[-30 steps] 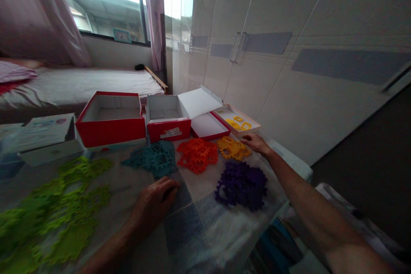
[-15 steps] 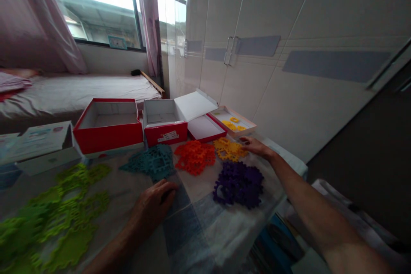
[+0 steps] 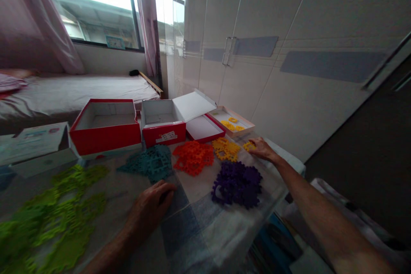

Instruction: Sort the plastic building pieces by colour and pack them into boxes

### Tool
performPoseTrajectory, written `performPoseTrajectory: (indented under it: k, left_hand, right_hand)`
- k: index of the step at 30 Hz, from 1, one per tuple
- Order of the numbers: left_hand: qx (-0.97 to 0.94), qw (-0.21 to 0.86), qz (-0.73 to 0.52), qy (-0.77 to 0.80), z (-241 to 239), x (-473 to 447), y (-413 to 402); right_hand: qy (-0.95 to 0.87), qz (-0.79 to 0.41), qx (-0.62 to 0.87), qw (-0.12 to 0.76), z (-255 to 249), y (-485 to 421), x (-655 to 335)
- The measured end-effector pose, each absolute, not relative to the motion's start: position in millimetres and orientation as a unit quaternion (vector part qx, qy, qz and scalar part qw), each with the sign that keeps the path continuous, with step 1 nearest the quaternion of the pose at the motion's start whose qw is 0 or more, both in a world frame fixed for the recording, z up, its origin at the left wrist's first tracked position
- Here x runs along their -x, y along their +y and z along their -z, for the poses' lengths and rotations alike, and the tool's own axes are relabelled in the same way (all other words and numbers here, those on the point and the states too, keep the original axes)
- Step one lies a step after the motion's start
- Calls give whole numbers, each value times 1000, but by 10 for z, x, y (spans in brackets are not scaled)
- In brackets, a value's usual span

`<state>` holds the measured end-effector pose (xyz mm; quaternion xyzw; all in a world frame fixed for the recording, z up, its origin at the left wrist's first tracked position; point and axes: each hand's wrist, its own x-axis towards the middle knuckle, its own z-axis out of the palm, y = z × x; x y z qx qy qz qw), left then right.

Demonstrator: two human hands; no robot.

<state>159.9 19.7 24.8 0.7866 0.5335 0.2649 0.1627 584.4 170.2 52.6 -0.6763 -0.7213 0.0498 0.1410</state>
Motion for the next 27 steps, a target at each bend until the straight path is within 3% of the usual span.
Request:
performPoseTrajectory:
  k: [8,21,27]
  left_hand:
    - [-787,162,-262,535,-248,-1589,201]
    - [-783,164,-268,537,-242,-1597,205]
    - [-789,163,-258,533,-270,-1600,200]
  right_hand:
    - [-778,-118,603,133,-616,1724,-5547]
    - [-831,-134,539,-36,-849,1976,-5454]
    - [-832,-143,536,-21,-801,2084,-5487]
